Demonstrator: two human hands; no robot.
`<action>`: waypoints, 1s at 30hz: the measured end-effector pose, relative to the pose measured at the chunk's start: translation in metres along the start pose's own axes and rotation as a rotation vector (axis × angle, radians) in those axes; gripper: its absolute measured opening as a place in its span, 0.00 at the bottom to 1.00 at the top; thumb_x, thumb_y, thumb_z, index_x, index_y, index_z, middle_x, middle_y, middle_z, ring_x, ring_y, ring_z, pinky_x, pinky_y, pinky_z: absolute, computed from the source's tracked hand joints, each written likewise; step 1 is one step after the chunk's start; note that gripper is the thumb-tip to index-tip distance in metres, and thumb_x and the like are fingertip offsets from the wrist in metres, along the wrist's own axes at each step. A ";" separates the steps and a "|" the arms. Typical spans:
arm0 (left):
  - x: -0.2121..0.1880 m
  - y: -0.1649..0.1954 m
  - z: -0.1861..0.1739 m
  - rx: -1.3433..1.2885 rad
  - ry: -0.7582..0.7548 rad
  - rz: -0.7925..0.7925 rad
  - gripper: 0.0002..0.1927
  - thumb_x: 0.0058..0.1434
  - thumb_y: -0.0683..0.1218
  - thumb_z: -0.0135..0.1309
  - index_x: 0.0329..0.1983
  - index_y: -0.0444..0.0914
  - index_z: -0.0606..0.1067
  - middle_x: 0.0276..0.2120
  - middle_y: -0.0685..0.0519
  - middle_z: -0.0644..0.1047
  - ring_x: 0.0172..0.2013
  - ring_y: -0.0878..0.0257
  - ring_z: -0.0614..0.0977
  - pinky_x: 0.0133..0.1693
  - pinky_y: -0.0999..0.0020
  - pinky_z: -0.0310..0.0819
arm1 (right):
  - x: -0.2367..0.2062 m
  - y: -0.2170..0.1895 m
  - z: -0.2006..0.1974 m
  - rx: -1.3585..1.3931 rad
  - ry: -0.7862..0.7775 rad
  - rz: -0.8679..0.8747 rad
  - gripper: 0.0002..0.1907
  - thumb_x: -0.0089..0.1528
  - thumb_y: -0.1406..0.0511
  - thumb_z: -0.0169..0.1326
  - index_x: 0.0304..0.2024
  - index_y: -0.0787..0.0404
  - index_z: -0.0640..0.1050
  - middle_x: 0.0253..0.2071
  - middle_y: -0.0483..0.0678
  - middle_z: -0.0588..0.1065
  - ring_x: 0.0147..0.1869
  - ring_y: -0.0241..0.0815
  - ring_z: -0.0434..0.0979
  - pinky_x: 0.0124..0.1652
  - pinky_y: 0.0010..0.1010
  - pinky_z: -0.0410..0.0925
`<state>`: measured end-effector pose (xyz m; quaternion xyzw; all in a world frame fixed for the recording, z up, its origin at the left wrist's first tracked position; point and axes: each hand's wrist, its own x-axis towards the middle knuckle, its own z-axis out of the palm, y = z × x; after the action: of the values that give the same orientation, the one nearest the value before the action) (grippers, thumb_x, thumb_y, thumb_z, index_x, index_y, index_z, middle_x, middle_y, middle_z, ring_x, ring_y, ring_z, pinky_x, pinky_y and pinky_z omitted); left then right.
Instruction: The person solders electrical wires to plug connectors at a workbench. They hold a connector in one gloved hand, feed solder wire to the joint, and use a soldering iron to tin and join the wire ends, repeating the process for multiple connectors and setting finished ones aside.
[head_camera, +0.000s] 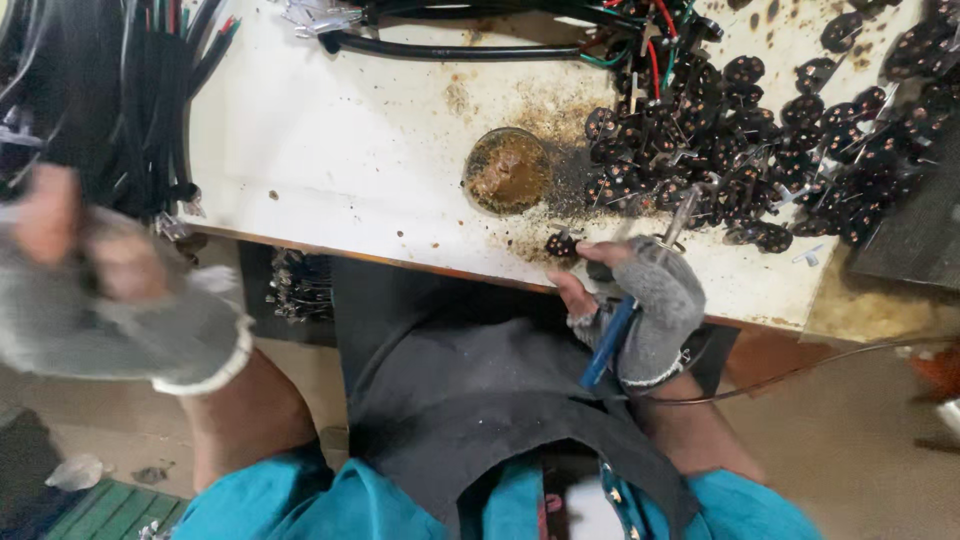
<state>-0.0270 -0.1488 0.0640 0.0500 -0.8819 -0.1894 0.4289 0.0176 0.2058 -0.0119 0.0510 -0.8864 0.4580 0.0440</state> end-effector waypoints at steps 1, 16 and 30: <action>-0.012 0.020 -0.002 -0.160 -0.178 -0.023 0.09 0.64 0.45 0.54 0.42 0.37 0.81 0.31 0.54 0.75 0.27 0.63 0.75 0.30 0.68 0.67 | -0.006 0.000 -0.002 0.103 0.015 0.049 0.14 0.60 0.65 0.71 0.45 0.61 0.81 0.35 0.49 0.78 0.38 0.43 0.80 0.38 0.32 0.71; -0.059 0.115 0.038 -0.864 -1.507 -0.218 0.22 0.61 0.48 0.56 0.58 0.36 0.72 0.44 0.42 0.79 0.40 0.45 0.84 0.43 0.57 0.77 | -0.032 0.002 -0.012 0.419 -0.233 0.309 0.06 0.65 0.65 0.65 0.42 0.60 0.82 0.41 0.45 0.83 0.43 0.38 0.85 0.46 0.26 0.76; -0.087 0.122 0.043 -0.906 -1.273 -0.154 0.08 0.65 0.45 0.56 0.43 0.38 0.73 0.35 0.43 0.76 0.37 0.43 0.80 0.38 0.56 0.74 | -0.029 -0.009 -0.021 0.376 -0.171 0.177 0.05 0.70 0.66 0.57 0.46 0.61 0.80 0.43 0.45 0.81 0.47 0.40 0.81 0.50 0.29 0.72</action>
<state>0.0035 -0.0021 0.0213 -0.1871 -0.7889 -0.5520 -0.1948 0.0481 0.2194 0.0036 0.0188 -0.7870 0.6112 -0.0821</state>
